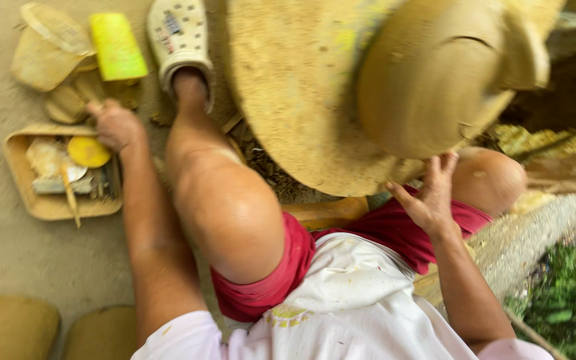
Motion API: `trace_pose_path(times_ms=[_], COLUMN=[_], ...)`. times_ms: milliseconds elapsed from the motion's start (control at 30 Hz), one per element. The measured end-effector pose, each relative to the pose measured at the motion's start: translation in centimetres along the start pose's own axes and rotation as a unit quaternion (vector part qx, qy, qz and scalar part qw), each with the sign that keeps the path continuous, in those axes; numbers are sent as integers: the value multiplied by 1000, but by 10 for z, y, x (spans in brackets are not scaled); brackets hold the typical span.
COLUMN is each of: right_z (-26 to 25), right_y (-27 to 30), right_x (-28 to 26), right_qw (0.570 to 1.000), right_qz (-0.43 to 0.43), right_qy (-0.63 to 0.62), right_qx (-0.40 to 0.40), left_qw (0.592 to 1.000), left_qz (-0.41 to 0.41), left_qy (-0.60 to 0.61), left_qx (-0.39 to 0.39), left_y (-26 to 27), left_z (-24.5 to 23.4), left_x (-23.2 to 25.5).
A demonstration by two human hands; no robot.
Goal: The person sculpts features onto a clay face structure on a wheel. The person attaches a clay strip to form a mouth, cuts away a section of clay using a knife to open the mouth cavity, and uses their fingers to shape and smooth the clay lips and surrounding features.
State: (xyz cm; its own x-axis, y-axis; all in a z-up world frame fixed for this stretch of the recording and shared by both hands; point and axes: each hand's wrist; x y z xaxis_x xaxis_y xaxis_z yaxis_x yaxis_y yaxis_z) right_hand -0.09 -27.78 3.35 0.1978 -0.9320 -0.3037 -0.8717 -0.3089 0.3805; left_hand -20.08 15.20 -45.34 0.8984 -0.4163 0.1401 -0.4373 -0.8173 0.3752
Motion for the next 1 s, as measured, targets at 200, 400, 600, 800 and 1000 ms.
trace_pose_path(times_ms=[200, 400, 600, 800, 1000], right_z=[-12, -14, -29, -37, -49], right_y=[3, 10, 43, 102, 119], right_x=[1, 17, 6, -26, 12], right_qw=[997, 998, 969, 787, 622], right_qz=[64, -38, -54, -238, -164], right_qy=[-27, -45, -242, -548, -762], right_qx=[-41, -18, 18, -154, -72], left_qw=[954, 732, 680, 684, 712], left_qz=[-86, -202, 79, 286, 418], left_qy=[281, 643, 703, 612, 397], left_qx=[61, 102, 193, -275, -402], left_y=[26, 80, 224, 410, 447], left_z=[-43, -157, -342, -378, -376], left_x=[-6, 2, 68, 189, 256])
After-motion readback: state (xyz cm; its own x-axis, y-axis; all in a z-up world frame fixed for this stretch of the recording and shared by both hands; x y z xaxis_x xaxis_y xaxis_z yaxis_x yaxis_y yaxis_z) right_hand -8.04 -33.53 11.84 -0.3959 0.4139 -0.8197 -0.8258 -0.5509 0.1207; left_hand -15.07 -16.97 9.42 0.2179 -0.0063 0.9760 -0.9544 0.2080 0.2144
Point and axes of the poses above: each hand's wrist, its own y-axis away from the middle knuckle, its own z-axis out of the palm, x = y × z, and after that the axes turned 1 degree about -x, right-handed
